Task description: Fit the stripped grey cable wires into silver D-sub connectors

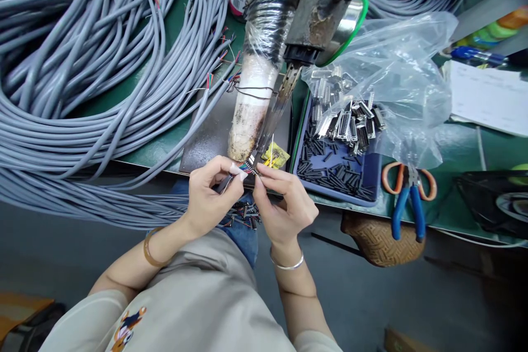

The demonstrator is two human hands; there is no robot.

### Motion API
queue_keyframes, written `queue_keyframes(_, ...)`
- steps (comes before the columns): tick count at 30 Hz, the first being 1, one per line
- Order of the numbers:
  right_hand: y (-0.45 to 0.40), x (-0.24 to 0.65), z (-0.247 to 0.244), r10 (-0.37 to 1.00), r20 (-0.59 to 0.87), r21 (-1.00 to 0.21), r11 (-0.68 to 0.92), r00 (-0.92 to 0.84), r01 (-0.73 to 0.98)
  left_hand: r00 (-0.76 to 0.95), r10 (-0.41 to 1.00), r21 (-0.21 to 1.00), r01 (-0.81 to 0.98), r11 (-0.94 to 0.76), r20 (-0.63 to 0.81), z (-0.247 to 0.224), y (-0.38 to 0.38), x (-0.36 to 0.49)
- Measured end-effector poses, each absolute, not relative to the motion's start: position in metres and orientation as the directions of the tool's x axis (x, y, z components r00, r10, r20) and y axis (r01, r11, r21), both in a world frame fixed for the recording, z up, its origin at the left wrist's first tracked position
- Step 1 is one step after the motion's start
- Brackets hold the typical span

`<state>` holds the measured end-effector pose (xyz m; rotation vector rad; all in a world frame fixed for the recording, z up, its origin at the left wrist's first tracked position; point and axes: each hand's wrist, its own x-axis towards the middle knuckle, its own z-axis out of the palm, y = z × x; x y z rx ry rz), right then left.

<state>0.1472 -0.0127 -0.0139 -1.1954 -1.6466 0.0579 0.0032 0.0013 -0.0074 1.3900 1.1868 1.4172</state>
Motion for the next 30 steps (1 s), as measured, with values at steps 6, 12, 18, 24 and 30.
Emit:
queue_keyframes(6, -0.0112, 0.1475, -0.0112, 0.707, 0.706, -0.54, 0.493, 0.048, 0.682, -0.1, 0.964, 0.967, 0.093, -0.238, 0.247, -0.0022, 0.0026, 0.0055)
queue_keyframes(12, -0.0137, 0.1469, -0.0112, 0.711, 0.702, -0.546, 0.496, 0.046, 0.676, -0.071, 0.979, 0.981, 0.049, -0.19, 0.193, -0.0016, 0.0016, 0.0035)
queue_keyframes(18, -0.0152, 0.1465, -0.0117, 0.724, 0.688, -0.561, 0.487, 0.05, 0.669, -0.07, 0.983, 0.986, 0.014, -0.168, 0.169, -0.002, -0.0001, 0.0026)
queue_keyframes(24, -0.0141, 0.146, -0.0096, 0.779, 0.62, -0.656, 0.451, 0.092, 0.605, -0.04, 0.993, 0.994, -0.002, -0.107, 0.107, -0.0035, -0.003, 0.0011)
queue_keyframes(30, -0.0141, 0.1459, -0.0098, 0.76, 0.645, -0.639, 0.48, 0.078, 0.601, -0.066, 0.99, 0.992, -0.025, -0.127, 0.125, -0.0022, -0.0032, 0.0022)
